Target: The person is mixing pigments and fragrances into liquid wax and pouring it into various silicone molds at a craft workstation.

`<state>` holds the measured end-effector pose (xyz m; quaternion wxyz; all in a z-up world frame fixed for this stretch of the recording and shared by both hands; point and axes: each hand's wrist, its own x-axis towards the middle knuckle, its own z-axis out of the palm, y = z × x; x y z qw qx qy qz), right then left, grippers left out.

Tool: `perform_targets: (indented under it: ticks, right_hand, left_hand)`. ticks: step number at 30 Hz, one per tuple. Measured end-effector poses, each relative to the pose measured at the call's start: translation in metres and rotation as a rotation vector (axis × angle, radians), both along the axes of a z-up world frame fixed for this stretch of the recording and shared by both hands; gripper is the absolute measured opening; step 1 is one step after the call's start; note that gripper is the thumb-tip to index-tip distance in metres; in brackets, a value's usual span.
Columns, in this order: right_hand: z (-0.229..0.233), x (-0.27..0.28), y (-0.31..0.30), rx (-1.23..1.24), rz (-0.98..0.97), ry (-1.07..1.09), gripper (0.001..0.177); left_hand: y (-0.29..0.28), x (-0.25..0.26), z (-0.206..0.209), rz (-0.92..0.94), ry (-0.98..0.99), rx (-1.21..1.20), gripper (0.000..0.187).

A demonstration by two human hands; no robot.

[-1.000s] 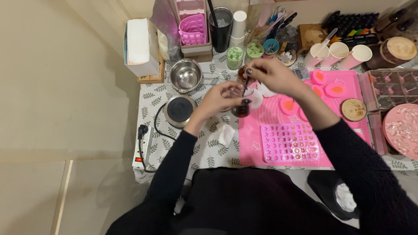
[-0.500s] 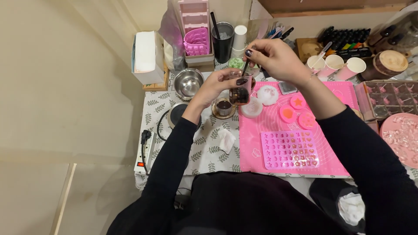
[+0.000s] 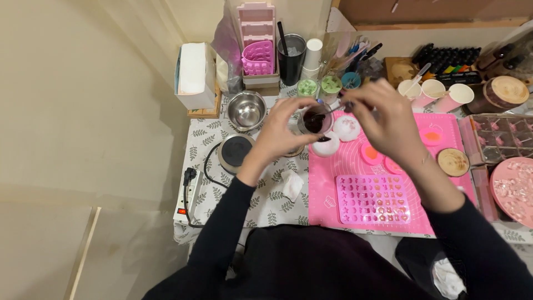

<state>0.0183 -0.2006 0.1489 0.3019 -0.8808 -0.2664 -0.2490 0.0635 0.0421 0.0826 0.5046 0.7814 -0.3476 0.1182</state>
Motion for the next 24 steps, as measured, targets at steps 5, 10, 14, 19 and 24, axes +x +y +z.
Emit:
perform_targets:
  ticks: [5, 10, 14, 19, 24]
  right_hand:
    - [-0.029, -0.032, 0.01, 0.006, -0.032, -0.067, 0.02]
    - [-0.045, -0.045, 0.017, -0.02, -0.01, -0.087, 0.029]
    - [-0.048, -0.05, 0.022, -0.067, -0.013, -0.125, 0.031]
    - [-0.053, -0.054, 0.027, -0.097, -0.059, -0.141, 0.029]
    - [-0.063, -0.06, 0.038, -0.069, -0.034, -0.138, 0.027]
  left_hand:
    - [-0.005, -0.029, -0.001, 0.112, -0.076, 0.085, 0.064]
    - [-0.009, -0.041, -0.015, 0.144, -0.133, 0.074, 0.063]
    - [-0.012, -0.046, -0.018, 0.158, -0.144, 0.027, 0.061]
    - [-0.014, -0.048, -0.023, 0.151, -0.157, 0.007, 0.059]
    - [-0.019, -0.052, -0.028, 0.215, -0.077, -0.009, 0.06]
